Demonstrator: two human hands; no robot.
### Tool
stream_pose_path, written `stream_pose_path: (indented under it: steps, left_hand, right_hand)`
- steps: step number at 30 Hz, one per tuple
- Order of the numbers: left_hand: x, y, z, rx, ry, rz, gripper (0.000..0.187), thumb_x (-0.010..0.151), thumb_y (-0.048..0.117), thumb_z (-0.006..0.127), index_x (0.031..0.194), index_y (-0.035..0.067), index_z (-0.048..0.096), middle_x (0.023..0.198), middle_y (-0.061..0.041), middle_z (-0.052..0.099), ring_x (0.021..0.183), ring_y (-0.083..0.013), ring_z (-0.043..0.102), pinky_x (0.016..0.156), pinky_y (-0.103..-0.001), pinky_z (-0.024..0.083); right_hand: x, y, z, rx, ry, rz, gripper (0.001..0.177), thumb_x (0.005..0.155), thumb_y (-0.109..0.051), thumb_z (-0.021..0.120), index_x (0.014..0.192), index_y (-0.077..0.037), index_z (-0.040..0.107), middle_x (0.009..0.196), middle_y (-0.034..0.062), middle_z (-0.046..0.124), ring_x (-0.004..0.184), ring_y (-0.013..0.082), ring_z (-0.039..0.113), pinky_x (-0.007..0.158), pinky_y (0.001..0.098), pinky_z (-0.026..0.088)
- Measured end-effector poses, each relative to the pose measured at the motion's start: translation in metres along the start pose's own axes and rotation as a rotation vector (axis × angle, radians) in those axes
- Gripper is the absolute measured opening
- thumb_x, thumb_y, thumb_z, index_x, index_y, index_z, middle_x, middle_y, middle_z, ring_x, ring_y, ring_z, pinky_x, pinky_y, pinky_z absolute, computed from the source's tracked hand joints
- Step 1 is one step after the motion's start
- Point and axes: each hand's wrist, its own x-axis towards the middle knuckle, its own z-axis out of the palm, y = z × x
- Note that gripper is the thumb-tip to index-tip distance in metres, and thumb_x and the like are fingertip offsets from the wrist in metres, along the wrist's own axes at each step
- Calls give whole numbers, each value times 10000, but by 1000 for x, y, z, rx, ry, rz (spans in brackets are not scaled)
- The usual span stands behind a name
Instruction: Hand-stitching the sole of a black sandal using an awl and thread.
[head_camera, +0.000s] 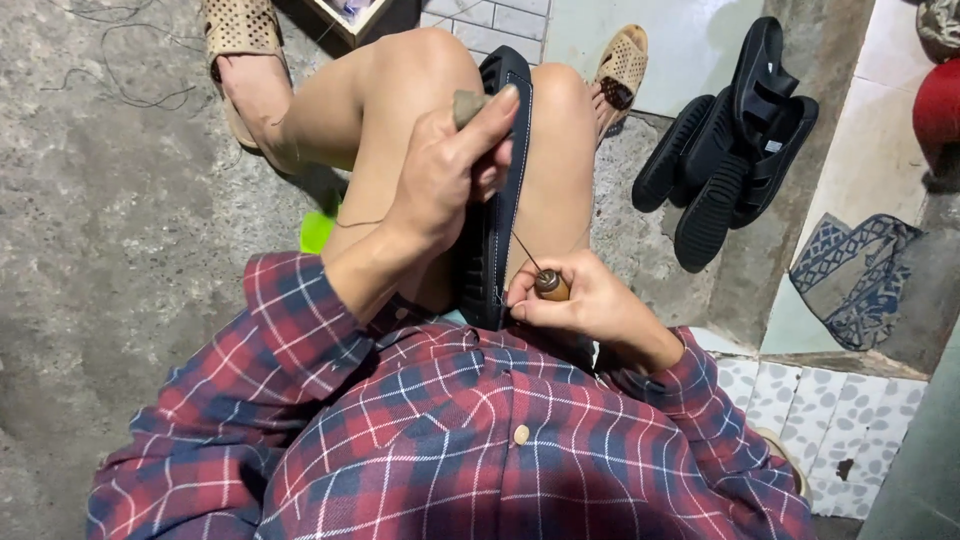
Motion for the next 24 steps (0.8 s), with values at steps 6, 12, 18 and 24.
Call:
stream_pose_path:
  steps: [6, 12, 18, 24]
  left_hand:
    - [32, -4, 1, -86, 55, 32, 339, 844, 324, 620, 602, 117, 503, 526, 8, 498, 398, -45, 367, 325, -175, 238]
    - [44, 0, -3, -264, 129, -71, 346, 795, 303, 661, 574, 107, 482, 508, 4, 454, 362, -38, 314, 307, -174, 180]
    - [30, 21, -42, -168, -106, -166, 364, 831, 335, 636, 600, 84, 509, 422, -14, 335, 321, -81, 278, 322, -190, 231]
    - [-37, 35, -108, 1826, 276, 489, 349, 1002, 214, 591, 752, -6, 486, 725, -250, 531, 591, -477, 523, 505, -563, 380]
  right_hand:
    - [6, -14, -2, 5, 28, 26, 61, 823, -91, 732, 798, -69, 681, 685, -41, 627, 635, 9, 483, 576, 164, 387]
    - [8, -25, 4, -84, 40, -17, 72, 843, -98, 702, 782, -98, 664, 704, -54, 620, 627, 19, 483, 594, 178, 398]
    - [-14, -23, 6, -434, 217, -365, 126, 902, -163, 615, 899, -37, 622, 856, 63, 649, 770, 160, 619, 701, 281, 470]
    - [-41, 4, 8, -682, 257, -512, 391, 975, -136, 504, 1364, -104, 487, 1152, 106, 683, 880, 230, 681, 748, 325, 511]
